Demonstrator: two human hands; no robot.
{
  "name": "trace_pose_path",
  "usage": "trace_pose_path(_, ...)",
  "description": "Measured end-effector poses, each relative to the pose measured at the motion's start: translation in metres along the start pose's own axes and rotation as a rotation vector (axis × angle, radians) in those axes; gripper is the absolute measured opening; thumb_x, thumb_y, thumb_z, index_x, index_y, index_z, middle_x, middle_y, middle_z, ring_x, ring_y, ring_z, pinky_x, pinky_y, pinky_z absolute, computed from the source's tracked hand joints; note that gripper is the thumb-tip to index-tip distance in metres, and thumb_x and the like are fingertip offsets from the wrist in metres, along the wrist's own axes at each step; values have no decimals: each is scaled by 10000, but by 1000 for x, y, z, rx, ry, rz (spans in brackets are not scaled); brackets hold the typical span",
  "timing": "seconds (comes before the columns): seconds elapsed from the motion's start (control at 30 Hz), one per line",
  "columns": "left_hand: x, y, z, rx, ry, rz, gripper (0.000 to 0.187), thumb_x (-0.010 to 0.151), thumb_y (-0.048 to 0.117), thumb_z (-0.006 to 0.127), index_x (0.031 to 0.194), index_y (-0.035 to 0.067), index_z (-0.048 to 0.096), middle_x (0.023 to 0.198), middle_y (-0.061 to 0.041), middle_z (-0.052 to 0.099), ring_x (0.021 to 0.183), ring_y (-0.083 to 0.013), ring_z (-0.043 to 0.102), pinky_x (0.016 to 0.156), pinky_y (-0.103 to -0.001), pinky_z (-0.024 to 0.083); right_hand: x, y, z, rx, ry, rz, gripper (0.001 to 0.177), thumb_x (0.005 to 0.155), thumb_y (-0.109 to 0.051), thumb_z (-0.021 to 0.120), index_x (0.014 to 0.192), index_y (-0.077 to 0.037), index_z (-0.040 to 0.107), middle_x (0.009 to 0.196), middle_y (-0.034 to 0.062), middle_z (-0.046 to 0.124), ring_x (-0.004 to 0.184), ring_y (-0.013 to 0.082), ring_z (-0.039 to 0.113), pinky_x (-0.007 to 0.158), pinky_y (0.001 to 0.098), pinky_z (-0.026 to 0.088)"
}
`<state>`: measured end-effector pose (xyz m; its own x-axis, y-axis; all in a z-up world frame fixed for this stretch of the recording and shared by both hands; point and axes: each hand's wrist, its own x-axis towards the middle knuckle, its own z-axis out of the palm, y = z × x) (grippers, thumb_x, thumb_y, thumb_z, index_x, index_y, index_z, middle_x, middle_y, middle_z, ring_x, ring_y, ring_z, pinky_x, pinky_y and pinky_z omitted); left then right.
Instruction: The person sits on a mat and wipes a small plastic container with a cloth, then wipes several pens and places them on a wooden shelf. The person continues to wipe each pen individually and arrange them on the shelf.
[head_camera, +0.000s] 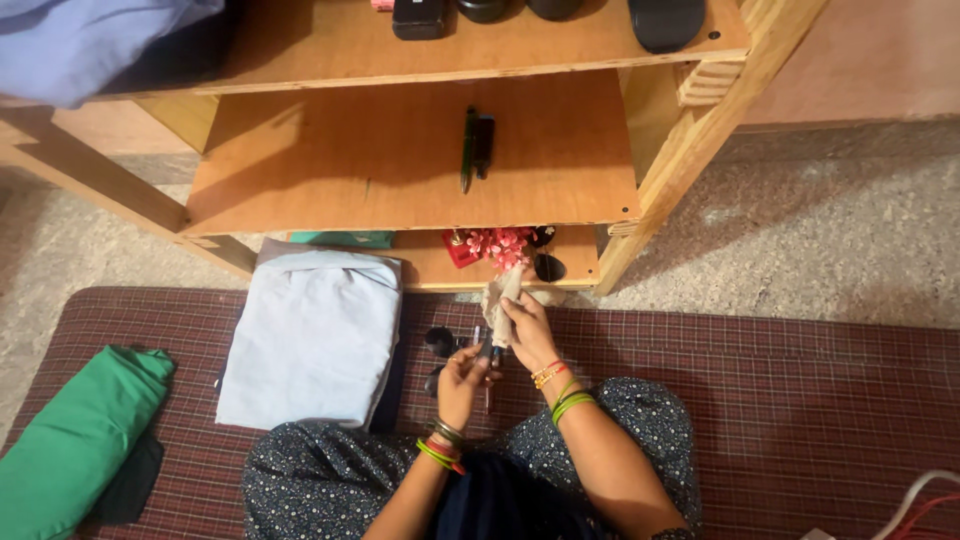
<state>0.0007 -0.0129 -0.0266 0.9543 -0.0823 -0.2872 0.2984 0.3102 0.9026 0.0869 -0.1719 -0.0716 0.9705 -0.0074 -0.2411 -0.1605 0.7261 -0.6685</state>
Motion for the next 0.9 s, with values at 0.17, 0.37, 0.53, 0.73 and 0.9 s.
trace_pose_path(0.17, -7, 5, -5, 577, 98, 266, 317, 811, 112, 854, 1015, -18, 649, 761, -103, 696, 628, -120, 604, 570, -272, 500, -7, -8, 12, -79, -21, 1, 230, 1010, -32, 567, 1230, -12, 629, 1051, 65, 701, 890, 158, 678, 795, 328, 588)
trace_pose_path(0.37, -2, 7, -13, 651, -25, 228, 245, 895, 110, 725, 1123, 26, 695, 765, -28, 723, 639, -99, 628, 605, -262, 518, -15, 7, 23, -190, -82, -33, 276, 999, 11, 569, 1271, -13, 615, 1126, 89, 685, 952, 152, 674, 834, 301, 586)
trace_pose_path(0.53, 11, -1, -34, 447, 80, 239, 199, 910, 77, 714, 1097, 16, 680, 850, -57, 743, 714, -111, 673, 629, -261, 530, -14, -11, 22, -329, 45, -270, 278, 997, -9, 558, 1267, 0, 623, 1190, 91, 704, 1043, 153, 677, 911, 291, 558)
trace_pose_path(0.73, 33, -4, -68, 165, 323, 336, 318, 805, -19, 715, 1104, 37, 622, 928, -54, 707, 779, -100, 686, 655, -239, 576, -76, -6, 82, -1505, -207, -578, 372, 876, -132, 658, 1228, -10, 641, 1121, 199, 728, 1017, 363, 691, 860, 459, 550)
trace_pose_path(0.9, 20, 1, -55, 109, 293, 162, 213, 862, -65, 698, 1071, -42, 671, 871, -84, 693, 671, -130, 597, 567, -274, 480, -95, -8, 99, -1620, -330, -970, 423, 829, -61, 668, 1239, 41, 641, 1046, 205, 729, 857, 379, 701, 729, 436, 562)
